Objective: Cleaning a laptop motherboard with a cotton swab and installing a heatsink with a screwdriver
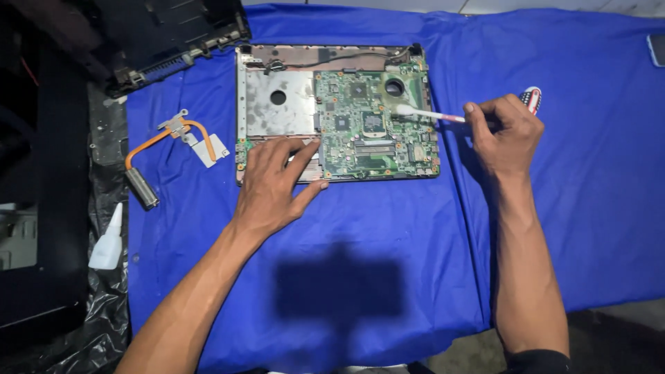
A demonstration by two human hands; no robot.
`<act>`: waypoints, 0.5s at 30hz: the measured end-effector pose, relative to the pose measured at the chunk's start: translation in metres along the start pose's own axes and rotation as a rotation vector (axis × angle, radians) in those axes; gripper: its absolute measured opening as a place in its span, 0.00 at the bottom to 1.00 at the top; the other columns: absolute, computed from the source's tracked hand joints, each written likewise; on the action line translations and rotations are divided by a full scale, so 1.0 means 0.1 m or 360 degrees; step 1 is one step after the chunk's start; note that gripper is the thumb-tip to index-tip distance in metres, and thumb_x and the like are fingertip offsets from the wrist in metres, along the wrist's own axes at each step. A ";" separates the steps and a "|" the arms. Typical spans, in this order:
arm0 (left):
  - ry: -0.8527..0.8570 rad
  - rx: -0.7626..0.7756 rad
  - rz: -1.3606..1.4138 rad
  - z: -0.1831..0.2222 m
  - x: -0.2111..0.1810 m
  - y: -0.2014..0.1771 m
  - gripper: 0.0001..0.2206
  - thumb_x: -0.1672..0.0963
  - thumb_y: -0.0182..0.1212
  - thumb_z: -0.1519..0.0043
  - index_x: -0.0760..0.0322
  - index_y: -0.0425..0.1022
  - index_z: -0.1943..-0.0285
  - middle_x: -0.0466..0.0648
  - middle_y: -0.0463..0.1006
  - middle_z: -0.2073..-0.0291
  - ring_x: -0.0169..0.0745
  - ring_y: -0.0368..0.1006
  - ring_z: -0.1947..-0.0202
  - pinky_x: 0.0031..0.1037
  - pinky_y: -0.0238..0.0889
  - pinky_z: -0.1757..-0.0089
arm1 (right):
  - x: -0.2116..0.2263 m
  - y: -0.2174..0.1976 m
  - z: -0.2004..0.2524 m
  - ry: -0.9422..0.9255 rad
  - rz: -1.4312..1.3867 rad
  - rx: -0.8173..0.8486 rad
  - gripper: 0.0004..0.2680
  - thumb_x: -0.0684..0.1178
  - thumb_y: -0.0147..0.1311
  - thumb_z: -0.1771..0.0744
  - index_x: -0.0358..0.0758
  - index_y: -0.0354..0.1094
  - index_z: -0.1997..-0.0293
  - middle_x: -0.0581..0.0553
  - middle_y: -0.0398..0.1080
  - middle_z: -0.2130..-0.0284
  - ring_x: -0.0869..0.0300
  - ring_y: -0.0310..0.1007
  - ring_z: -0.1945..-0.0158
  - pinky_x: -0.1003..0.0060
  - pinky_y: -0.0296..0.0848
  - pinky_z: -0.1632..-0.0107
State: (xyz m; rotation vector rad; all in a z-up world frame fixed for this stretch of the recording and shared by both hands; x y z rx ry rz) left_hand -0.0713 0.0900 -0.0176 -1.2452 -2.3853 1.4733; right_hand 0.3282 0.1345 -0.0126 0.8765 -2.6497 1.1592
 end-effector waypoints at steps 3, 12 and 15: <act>-0.0014 0.0012 0.0003 0.00 -0.02 -0.01 0.27 0.49 0.70 0.41 0.59 0.74 0.34 0.50 0.74 0.51 0.53 0.69 0.43 0.46 0.57 0.42 | -0.06 0.00 0.02 0.0024 0.0004 0.0016 0.12 0.45 0.73 0.27 0.40 0.75 0.68 0.41 0.68 0.76 0.43 0.72 0.70 0.57 0.69 0.64; -0.0014 0.0004 -0.0006 0.00 -0.01 -0.02 0.26 0.48 0.70 0.40 0.59 0.74 0.34 0.50 0.73 0.53 0.54 0.70 0.44 0.45 0.57 0.43 | 0.31 0.03 -0.12 -0.0056 -0.0076 0.0129 0.09 0.46 0.73 0.31 0.38 0.75 0.65 0.38 0.72 0.72 0.42 0.76 0.66 0.55 0.72 0.61; -0.0028 0.0017 0.0009 0.00 -0.02 -0.02 0.26 0.48 0.69 0.40 0.59 0.74 0.34 0.50 0.73 0.52 0.54 0.69 0.44 0.46 0.57 0.43 | 0.41 -0.01 -0.16 -0.0016 -0.0134 0.0195 0.07 0.45 0.73 0.32 0.36 0.77 0.60 0.37 0.74 0.69 0.42 0.76 0.63 0.55 0.73 0.58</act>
Point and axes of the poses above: each hand's wrist, its own z-axis away from the middle knuckle, its own y-axis out of the palm, x = y × z, the point moved 3 cm from there along -z, towards the middle knuckle
